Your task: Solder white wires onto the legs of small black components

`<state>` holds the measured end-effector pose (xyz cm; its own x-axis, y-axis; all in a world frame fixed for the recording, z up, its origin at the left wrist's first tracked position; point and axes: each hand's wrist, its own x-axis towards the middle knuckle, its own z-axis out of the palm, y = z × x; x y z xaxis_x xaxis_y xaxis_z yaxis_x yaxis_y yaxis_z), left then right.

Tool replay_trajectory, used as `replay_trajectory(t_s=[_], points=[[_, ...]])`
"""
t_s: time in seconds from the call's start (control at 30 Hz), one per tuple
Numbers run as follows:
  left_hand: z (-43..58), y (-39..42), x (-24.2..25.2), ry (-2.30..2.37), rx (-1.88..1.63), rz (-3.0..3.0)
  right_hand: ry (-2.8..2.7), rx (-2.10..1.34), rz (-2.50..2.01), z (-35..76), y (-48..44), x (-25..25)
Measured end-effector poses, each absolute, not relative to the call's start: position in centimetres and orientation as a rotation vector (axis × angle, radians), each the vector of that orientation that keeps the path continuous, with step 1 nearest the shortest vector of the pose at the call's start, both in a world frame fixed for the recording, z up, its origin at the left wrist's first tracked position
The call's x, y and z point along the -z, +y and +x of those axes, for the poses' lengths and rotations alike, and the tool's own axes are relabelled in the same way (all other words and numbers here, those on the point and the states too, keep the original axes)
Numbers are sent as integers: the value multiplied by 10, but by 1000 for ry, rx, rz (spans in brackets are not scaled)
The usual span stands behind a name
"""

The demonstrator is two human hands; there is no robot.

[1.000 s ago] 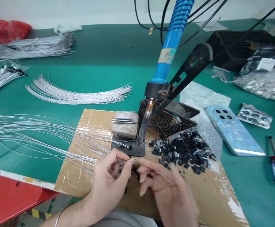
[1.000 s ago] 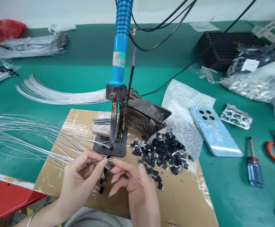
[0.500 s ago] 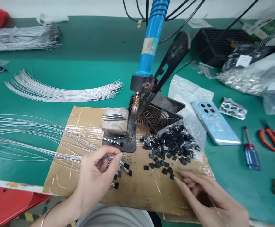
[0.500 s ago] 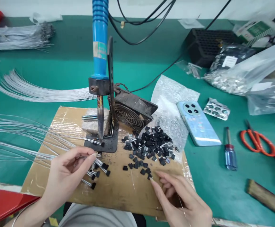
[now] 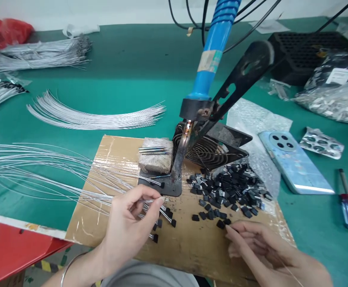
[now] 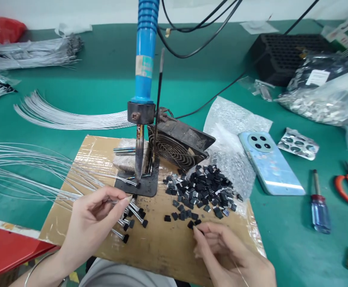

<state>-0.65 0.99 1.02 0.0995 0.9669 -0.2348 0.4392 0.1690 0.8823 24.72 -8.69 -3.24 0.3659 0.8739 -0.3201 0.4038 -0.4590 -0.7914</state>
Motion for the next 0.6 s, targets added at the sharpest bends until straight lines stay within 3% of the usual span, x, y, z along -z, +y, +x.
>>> replay_trajectory(t_s=[0.07, 0.27, 0.6], points=[[-6, 10, -11, 1508, -684, 1431, -1128, -1090, -1942, 234, -78, 25], [-7, 9, -12, 1522, -640, 1442, -1105, -789, -1829, 196, -56, 11], [-10, 10, -15, 1492, -597, 1383, -843, -1236, -1575, 187, -40, 9]])
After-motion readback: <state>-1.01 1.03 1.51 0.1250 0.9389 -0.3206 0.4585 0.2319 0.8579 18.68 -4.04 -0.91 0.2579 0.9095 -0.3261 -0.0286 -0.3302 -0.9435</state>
